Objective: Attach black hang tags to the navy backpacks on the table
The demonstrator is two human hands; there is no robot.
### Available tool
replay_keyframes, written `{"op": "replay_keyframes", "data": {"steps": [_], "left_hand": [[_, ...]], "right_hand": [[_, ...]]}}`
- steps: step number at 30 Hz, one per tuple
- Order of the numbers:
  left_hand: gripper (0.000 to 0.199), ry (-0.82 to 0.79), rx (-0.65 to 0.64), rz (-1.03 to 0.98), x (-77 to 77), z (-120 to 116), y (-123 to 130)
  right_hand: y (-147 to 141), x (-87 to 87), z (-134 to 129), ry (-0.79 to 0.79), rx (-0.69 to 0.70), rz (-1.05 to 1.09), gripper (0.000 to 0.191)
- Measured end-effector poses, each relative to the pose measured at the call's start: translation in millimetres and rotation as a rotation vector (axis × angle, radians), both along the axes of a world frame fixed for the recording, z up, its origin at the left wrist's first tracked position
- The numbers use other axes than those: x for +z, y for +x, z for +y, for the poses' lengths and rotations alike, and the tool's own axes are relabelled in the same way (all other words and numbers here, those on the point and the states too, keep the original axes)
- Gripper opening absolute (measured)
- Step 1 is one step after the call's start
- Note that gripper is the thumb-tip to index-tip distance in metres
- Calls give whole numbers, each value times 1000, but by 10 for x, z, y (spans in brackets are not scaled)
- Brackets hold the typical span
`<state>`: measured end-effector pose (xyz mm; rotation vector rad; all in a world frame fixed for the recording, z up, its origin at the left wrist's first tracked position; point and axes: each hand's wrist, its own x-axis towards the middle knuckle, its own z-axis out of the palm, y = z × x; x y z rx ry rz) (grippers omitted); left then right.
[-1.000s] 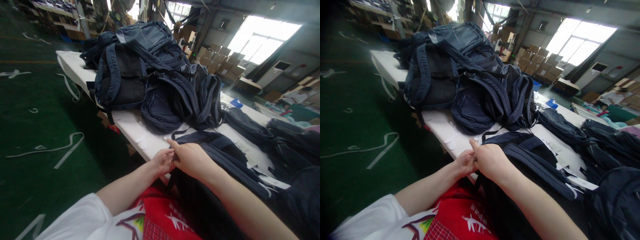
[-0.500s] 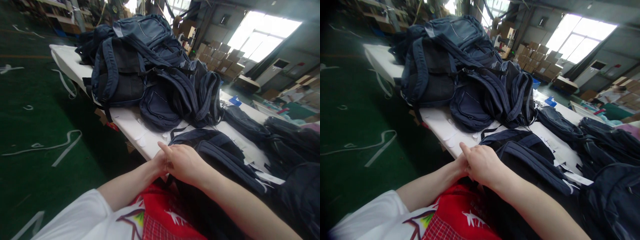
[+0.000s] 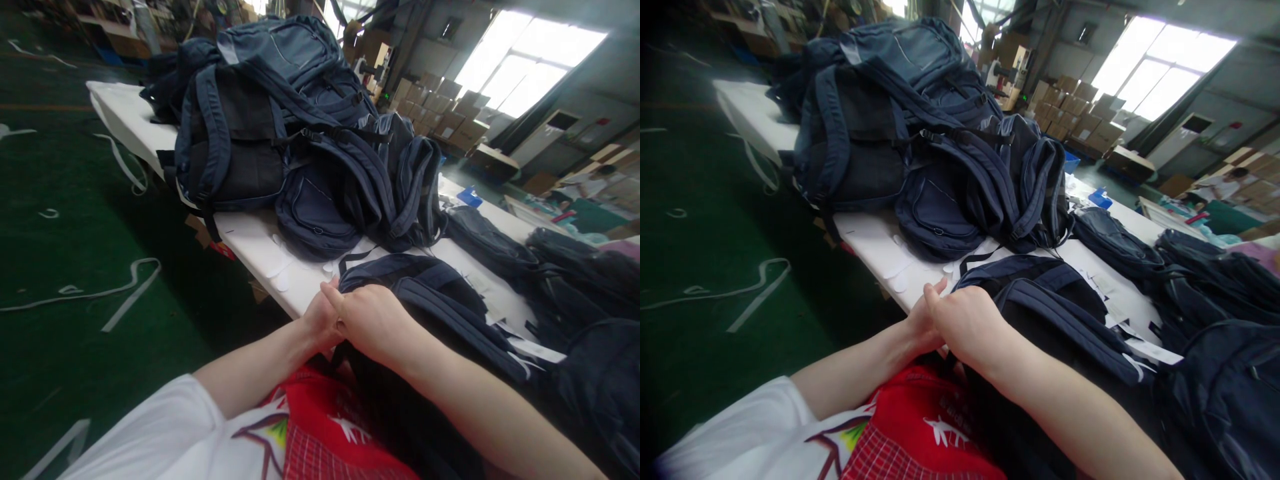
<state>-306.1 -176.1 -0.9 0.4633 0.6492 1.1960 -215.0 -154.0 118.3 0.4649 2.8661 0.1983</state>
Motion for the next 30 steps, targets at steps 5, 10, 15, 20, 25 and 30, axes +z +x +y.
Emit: {"op": "replay_keyframes", "data": {"steps": [5,10,15,20,25,30], "left_hand": [[58,33,42,-297,43,-86,-3],[49,60,53,-193,-60,-72,-51],[20,-74,443,-99,-104,58,-179],[23,-147,410,-292,-173,208,-392],[9,-214,247,-91,-334,207,-238],[21,-62,183,94,-421,84,2]], "right_hand": [[18,75,133,40,-95,34,49],[155,16,468,-16,-161,149,55],[313,-179,660,-251,-136,243,59],[415,-172,711,-430,-156,357,55],[469,-106,793,-470,-206,527,42],[435,27,771,-500,-179,732,36]]}}
